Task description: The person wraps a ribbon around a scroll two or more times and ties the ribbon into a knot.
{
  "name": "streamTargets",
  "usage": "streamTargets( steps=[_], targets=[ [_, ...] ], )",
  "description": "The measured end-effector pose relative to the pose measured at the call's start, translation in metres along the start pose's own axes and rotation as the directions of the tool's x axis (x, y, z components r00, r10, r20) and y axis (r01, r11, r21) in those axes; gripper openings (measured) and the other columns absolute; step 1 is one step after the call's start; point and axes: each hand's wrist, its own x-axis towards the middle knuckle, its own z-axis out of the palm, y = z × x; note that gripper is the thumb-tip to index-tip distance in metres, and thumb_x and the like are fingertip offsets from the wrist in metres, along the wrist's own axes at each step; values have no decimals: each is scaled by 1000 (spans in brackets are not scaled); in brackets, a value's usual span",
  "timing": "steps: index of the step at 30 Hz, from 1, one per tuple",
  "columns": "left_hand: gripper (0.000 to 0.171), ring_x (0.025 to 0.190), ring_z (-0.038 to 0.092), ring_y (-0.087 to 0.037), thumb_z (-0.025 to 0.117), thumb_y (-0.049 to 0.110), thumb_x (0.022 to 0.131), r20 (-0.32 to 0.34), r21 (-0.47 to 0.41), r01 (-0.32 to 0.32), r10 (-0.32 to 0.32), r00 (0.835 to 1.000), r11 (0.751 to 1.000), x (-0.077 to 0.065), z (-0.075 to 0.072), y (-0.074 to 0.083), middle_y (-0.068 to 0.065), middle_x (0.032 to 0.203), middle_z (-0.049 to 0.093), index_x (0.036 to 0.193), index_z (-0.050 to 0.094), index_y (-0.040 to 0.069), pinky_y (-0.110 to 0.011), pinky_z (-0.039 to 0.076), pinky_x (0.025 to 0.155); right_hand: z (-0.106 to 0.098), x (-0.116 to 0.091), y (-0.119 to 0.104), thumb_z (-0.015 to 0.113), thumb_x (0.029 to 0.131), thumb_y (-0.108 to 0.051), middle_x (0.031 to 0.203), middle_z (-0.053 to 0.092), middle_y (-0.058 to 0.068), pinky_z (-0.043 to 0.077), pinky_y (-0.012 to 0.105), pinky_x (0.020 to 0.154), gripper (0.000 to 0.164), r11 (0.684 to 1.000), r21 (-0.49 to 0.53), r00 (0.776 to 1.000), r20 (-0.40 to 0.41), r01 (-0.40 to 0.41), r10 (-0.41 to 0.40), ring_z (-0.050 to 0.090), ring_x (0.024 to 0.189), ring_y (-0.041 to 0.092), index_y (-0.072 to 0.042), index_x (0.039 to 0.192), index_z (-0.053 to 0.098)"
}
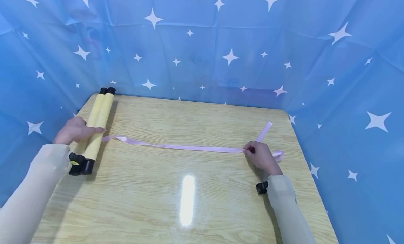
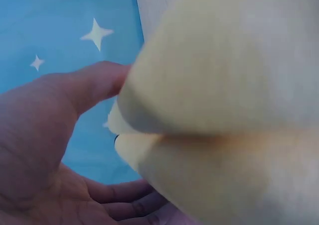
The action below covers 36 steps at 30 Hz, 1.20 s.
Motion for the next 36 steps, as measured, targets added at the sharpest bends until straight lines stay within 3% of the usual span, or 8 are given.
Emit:
streamTargets(
  steps=[4,9,17,24,31,36],
  targets=[
    [70,63,49,-20,69,64,77,31,-42,-12,13,999,999,-5,9,10,-10,79,43,91,41,2,-34,45,56,0,1,0,63,97,-16,87,65,4,45,34,65,10,1000,0,1000,7,-9,9,53,74,19,-10,99,70],
    [74,67,58,-20,67,62,81,60,-107,-37,43,997,994,-9,23,23,-13,86,52,105,47,-5,-36,52,61,1,2,-1,61,98,-18,88,65,4,45,35,67,10,1000,6,1000,20,-19,19,53,75,20,-11,100,69],
    [87,79,59,-26,65,63,83,52,-150,-125,134,990,981,-10,49,44,-21,102,52,123,40,-10,-34,53,62,1,2,0,60,99,-17,87,64,4,44,34,65,11,1000,1,1000,13,-19,19,52,74,20,-11,100,69],
    [82,71,57,-23,68,60,81,4,-133,-211,213,977,968,-12,78,73,-19,95,55,119,44,-8,-31,49,55,2,1,1,61,98,-16,86,64,4,44,34,66,10,1000,10,1000,4,-15,15,52,75,19,-11,99,69],
    [79,67,61,-22,70,58,80,37,-204,-218,230,972,954,-17,102,104,-18,93,58,119,44,-5,-33,53,54,0,0,1,59,99,-18,87,64,4,44,35,66,11,1000,8,1000,16,-20,20,52,75,20,-11,101,68],
    [89,65,56,-20,69,64,78,57,-181,-223,236,970,958,-24,118,130,-14,89,57,126,43,-7,-31,49,51,0,2,2,58,100,-19,88,63,4,44,35,67,12,1000,4,999,31,-28,28,52,75,20,-12,102,68]
  ],
)
